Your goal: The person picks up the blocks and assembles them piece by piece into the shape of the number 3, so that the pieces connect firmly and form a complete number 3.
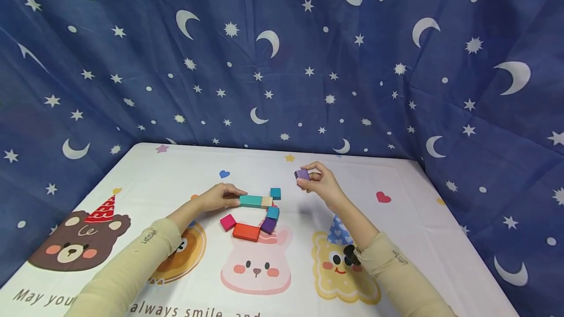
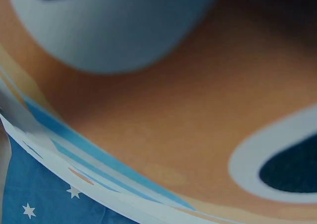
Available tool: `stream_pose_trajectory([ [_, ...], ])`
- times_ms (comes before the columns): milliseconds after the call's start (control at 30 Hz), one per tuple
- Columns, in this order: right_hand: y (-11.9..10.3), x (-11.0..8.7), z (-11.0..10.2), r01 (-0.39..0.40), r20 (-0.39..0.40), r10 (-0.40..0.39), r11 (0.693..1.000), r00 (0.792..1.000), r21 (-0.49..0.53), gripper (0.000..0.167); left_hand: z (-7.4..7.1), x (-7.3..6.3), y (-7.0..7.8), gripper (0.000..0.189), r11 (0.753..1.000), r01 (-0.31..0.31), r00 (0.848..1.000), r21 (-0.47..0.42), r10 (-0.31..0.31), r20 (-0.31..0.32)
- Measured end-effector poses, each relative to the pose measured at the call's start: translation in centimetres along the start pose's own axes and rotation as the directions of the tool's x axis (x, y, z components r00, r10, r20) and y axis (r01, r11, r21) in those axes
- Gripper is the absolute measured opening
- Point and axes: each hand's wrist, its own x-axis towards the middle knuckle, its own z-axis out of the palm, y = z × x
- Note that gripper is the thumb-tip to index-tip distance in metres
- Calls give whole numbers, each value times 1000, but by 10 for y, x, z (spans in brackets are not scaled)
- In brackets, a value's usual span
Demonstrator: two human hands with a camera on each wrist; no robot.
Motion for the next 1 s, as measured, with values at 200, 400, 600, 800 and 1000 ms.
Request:
stream_pose_trajectory([
  [200, -3, 5, 7, -42, -21, 44, 995, 999, 93, 44, -1, 0, -1, 32, 1000, -13, 1000, 1, 13, 6],
  [400, -4, 12, 13, -107, -45, 111, 991, 993, 84, 43, -2, -2, 0, 32, 1000, -15, 1000, 7, 15, 3],
  [600, 0, 22, 19, -155, -73, 158, 987, 985, 49, 38, -2, -2, -1, 32, 999, -31, 1000, 10, 31, 4],
  [800, 4, 33, 30, -153, -99, 155, 988, 983, 25, 36, -2, -3, 0, 32, 1000, -13, 1000, 9, 13, 0],
  [1000, 10, 42, 38, -178, -130, 165, 980, 978, -90, 31, -2, -1, 2, 32, 1000, -15, 1000, 11, 15, 7],
])
